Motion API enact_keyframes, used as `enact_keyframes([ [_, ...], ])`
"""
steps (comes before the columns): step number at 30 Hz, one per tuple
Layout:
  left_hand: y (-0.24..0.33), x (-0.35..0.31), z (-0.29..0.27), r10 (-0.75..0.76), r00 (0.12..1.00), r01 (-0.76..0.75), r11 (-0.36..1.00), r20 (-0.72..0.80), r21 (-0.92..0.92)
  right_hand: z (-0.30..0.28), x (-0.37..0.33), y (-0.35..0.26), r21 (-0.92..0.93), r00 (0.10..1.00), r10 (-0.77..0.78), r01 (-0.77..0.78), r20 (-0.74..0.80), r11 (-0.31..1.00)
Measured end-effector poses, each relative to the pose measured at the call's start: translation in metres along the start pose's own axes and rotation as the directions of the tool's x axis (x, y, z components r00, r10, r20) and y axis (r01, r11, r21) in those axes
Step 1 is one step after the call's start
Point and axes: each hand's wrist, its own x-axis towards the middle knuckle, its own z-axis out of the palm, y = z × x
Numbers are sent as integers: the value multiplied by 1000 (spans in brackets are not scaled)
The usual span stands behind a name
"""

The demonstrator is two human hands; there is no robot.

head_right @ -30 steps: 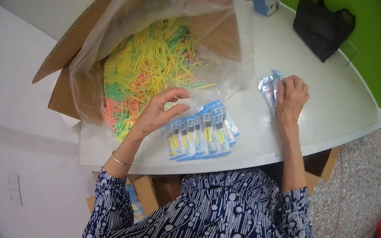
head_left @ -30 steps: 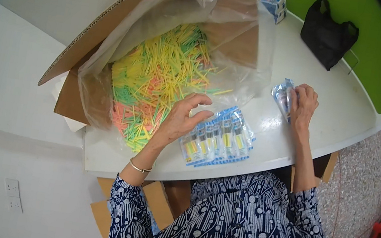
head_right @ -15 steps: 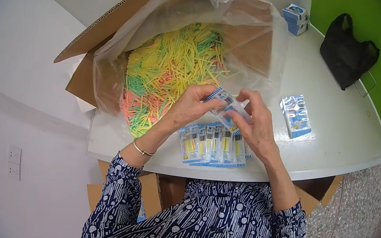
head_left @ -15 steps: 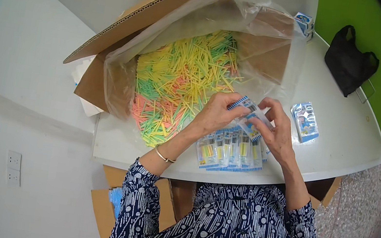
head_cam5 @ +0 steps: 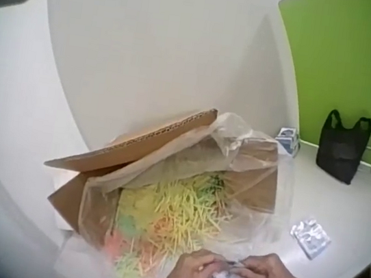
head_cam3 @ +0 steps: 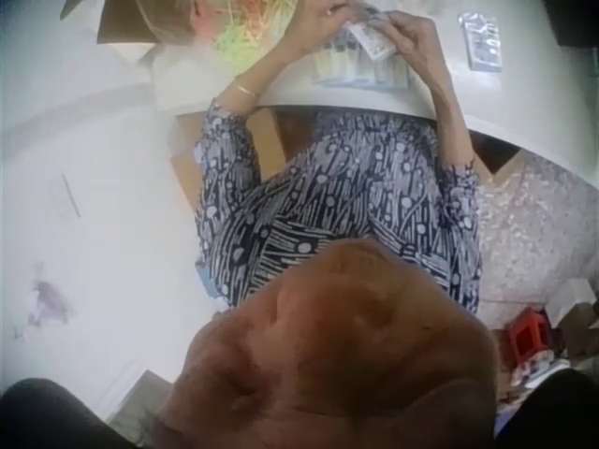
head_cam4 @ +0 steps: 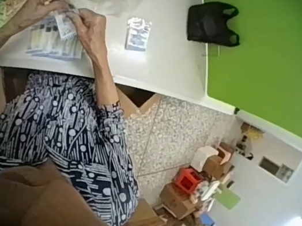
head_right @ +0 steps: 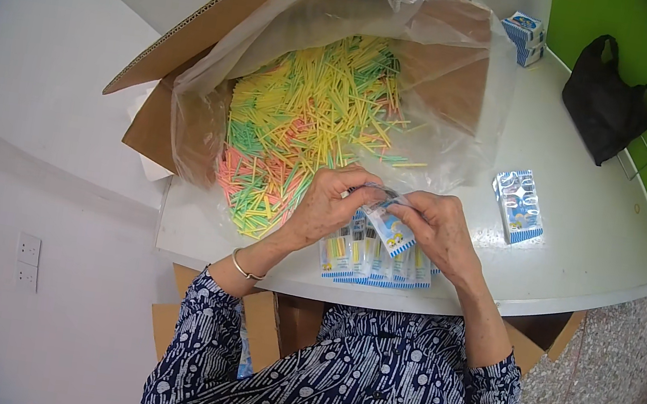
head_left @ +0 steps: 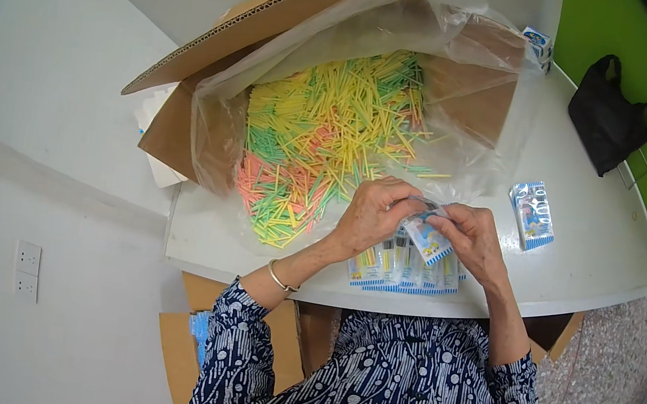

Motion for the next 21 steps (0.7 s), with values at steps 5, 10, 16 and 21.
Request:
enact_keyframes([
  [5, -4, -5, -3, -21, 999, 21, 1000, 33, -14, 0, -1, -3, -219, 993, -72, 90, 90, 971],
  [10, -6, -4, -1, 6, 999, -6, 1000, 32, 9, 1, 0, -3, -198, 987, -139, 154, 86, 968],
  [16, -8, -5, -4, 18, 998, -26, 992, 63, 121, -2, 6, -2, -189, 986, -110, 133, 127, 973],
  [21, -30, 17, -46, 77, 997, -74, 989, -17, 126, -5, 25, 16, -361, 967, -231, 254, 106, 897],
])
